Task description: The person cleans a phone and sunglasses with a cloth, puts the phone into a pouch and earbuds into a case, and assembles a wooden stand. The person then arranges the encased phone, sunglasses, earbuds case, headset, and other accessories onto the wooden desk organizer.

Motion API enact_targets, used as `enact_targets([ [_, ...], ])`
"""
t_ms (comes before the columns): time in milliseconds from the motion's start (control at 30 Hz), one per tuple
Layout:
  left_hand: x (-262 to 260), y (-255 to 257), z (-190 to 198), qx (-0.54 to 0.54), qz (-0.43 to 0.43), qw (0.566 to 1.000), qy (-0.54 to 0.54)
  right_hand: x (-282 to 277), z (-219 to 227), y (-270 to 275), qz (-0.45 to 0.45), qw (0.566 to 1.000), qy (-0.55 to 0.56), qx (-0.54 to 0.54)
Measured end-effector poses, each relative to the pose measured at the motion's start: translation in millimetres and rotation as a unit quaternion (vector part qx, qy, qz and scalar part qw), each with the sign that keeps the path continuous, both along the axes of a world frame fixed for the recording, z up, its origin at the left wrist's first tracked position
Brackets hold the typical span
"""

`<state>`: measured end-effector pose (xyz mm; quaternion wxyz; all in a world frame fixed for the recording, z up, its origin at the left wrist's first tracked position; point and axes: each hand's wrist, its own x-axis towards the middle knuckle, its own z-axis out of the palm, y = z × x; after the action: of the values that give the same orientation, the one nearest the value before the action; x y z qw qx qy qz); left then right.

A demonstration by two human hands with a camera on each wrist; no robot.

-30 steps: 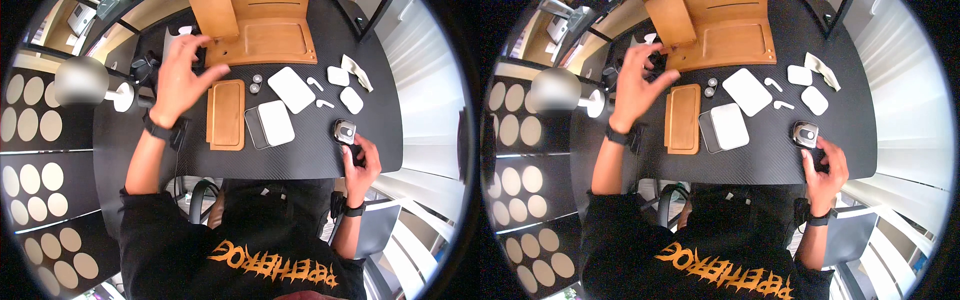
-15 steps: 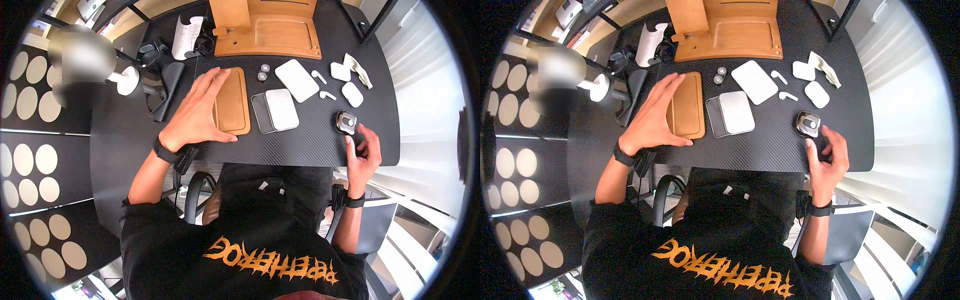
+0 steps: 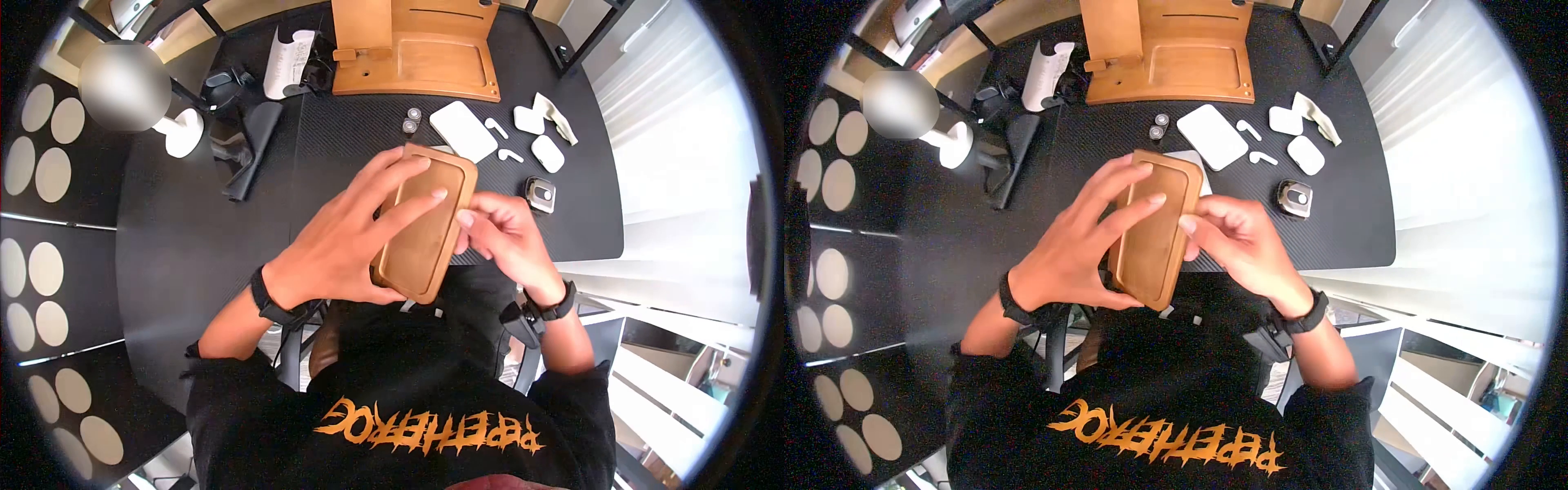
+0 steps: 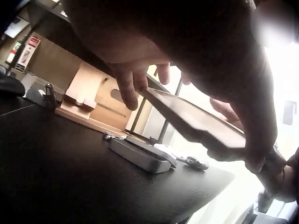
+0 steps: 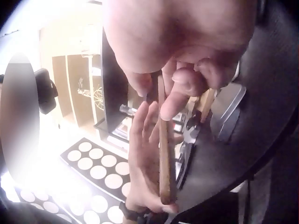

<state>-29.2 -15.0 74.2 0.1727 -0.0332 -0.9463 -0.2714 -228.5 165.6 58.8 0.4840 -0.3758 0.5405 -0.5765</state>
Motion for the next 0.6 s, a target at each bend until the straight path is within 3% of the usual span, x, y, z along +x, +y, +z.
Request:
enact_targets([
  [100, 8.3, -3.4, -6.1, -0.002, 0.006, 1.000, 0.017, -15.3, -7.6, -15.5, 0.023, 0.997, 0.016, 0.073],
  [167, 17.3, -9.0, -15.0, 0.031, 0.073, 0.995, 0.054, -23.3, -5.2, -28.7, -0.021, 0.996, 0.026, 0.084],
  [233, 28.3, -14.7, -26.1, 0.025, 0.111, 0.990, 0.082, -41.9, -9.5, -45.5, -0.081, 0.993, -0.077, 0.049],
  [333, 43.8, -22.9, -48.0, 0.068, 0.221, 0.971, 0.068, -90.0, -10.7, -77.9, -0.109, 0.983, -0.137, 0.044],
  [467, 48.4, -25.0, -65.8, 0.112, 0.238, 0.964, 0.035, -140.8, -14.9, -135.1, -0.134, 0.968, -0.211, 0.037],
  [600, 48.2, -22.7, -66.2, 0.094, 0.240, 0.966, 0.019, -172.8, -28.8, -175.6, -0.163, 0.961, -0.215, 0.058],
])
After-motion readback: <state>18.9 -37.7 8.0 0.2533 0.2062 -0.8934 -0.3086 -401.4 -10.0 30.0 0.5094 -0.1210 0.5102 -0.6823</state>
